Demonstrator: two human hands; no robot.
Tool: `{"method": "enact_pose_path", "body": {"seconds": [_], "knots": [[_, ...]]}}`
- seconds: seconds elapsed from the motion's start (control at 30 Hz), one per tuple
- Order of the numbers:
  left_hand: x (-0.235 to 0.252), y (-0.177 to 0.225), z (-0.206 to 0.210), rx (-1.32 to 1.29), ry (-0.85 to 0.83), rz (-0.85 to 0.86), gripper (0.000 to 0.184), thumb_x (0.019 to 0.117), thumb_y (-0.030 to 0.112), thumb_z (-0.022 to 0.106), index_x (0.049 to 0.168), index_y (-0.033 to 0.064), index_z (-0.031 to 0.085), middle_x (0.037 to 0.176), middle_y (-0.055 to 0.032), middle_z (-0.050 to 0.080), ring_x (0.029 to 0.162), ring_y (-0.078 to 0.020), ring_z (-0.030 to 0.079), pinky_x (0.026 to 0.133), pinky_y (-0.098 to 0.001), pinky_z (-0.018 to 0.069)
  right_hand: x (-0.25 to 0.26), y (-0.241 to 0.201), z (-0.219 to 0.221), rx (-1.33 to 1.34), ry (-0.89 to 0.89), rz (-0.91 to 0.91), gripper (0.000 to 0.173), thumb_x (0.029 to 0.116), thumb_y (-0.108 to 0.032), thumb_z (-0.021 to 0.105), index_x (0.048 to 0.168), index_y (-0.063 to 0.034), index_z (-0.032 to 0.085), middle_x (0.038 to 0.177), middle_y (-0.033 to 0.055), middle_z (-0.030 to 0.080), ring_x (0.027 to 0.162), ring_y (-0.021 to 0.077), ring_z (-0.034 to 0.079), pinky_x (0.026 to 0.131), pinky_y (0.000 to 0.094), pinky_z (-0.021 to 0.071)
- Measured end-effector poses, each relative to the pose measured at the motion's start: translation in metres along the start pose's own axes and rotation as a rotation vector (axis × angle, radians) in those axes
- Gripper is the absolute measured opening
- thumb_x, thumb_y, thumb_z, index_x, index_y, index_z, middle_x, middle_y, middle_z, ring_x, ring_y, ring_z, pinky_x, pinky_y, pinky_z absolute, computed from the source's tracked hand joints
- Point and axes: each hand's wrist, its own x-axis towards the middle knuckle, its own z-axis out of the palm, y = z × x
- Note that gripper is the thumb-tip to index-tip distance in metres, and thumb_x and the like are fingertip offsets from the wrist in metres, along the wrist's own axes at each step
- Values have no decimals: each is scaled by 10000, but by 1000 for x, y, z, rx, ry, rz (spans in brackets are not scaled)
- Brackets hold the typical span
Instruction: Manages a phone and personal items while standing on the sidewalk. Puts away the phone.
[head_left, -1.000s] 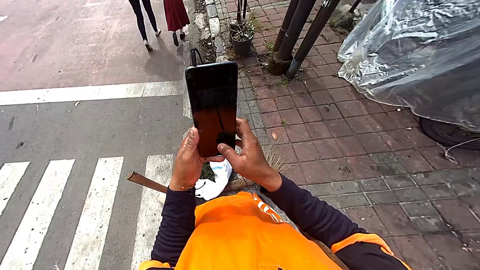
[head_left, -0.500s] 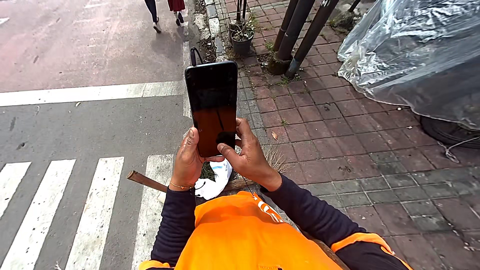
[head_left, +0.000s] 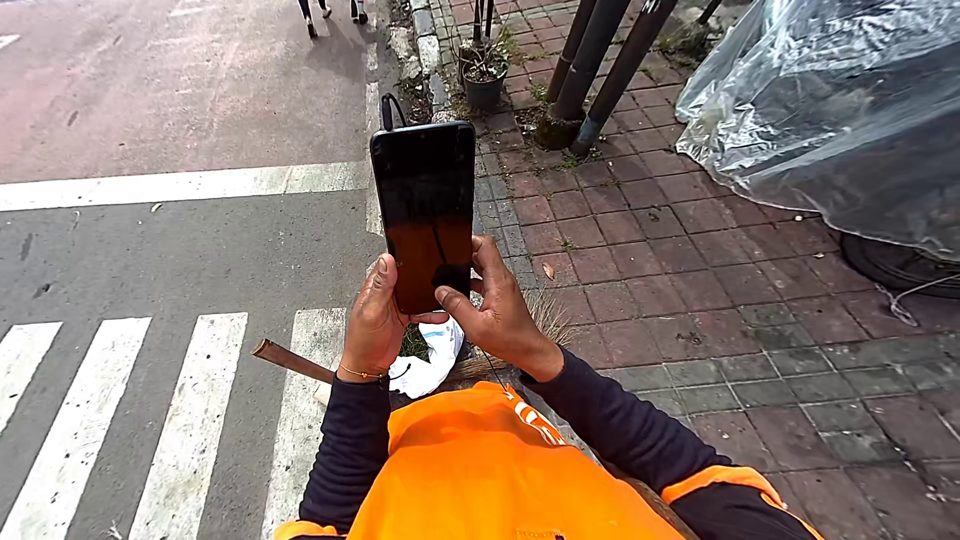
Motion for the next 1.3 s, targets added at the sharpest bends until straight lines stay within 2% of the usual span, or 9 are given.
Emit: {"method": "enact_pose_path", "body": {"seconds": [0.13, 0.23, 0.4, 0.63, 0.97, 1.1, 1.3], "knots": [[-2, 2, 7, 8, 34, -27, 409, 1076, 482, 363, 1236, 174, 579, 1080, -29, 744, 874, -178, 757, 677, -355, 653, 0, -1, -6, 28, -29, 31, 525, 897, -129, 637, 1368, 40, 479, 1222, 116, 631, 1097, 108, 655, 892, 276, 585], [-4, 7, 15, -20, 48, -47, 458, 1097, 458, 257, 1240, 167, 581, 1094, -42, 737, 881, -185, 755, 664, -357, 654, -2, -2, -12, 82, -64, 56, 586, 907, -128, 631, 1432, 41, 432, 1270, 115, 618, 1120, 109, 651, 897, 272, 585], [-10, 8, 20, -114, 37, -83, 446, 1102, 435, 219, 1251, 189, 559, 1142, -50, 710, 943, -209, 745, 685, -384, 653, -6, -5, -22, 110, -115, 90, 641, 908, -167, 631, 1475, 19, 394, 1306, 76, 602, 1145, 88, 636, 914, 254, 575], [-20, 5, 21, -130, 79, -108, 488, 1110, 431, 170, 1262, 165, 549, 1093, -64, 722, 866, -199, 753, 626, -352, 649, -12, -4, -35, 78, -293, 57, 801, 884, -197, 663, 1551, 11, 272, 1402, 85, 549, 1226, 94, 599, 957, 255, 562], [-23, 4, 18, -139, 93, -114, 453, 1115, 389, 171, 1253, 179, 548, 1086, -56, 722, 847, -180, 752, 597, -332, 644, -14, -5, -32, 63, -321, 57, 821, 877, -142, 660, 1562, 30, 241, 1413, 113, 549, 1246, 108, 596, 973, 266, 561], [-24, 2, 16, -151, 90, -104, 458, 1115, 385, 174, 1225, 180, 569, 1050, -44, 731, 765, -145, 743, 541, -279, 620, -14, -4, -31, 65, -338, 61, 830, 877, -130, 659, 1571, 18, 229, 1432, 115, 534, 1265, 118, 585, 982, 269, 559], [-23, 0, 15, -164, 81, -100, 434, 1114, 392, 193, 1238, 195, 559, 1063, -44, 729, 794, -155, 748, 560, -294, 629, -14, -3, -31, 48, -323, 55, 844, 870, -128, 667, 1576, 24, 229, 1430, 117, 540, 1266, 112, 583, 990, 265, 553]]}}
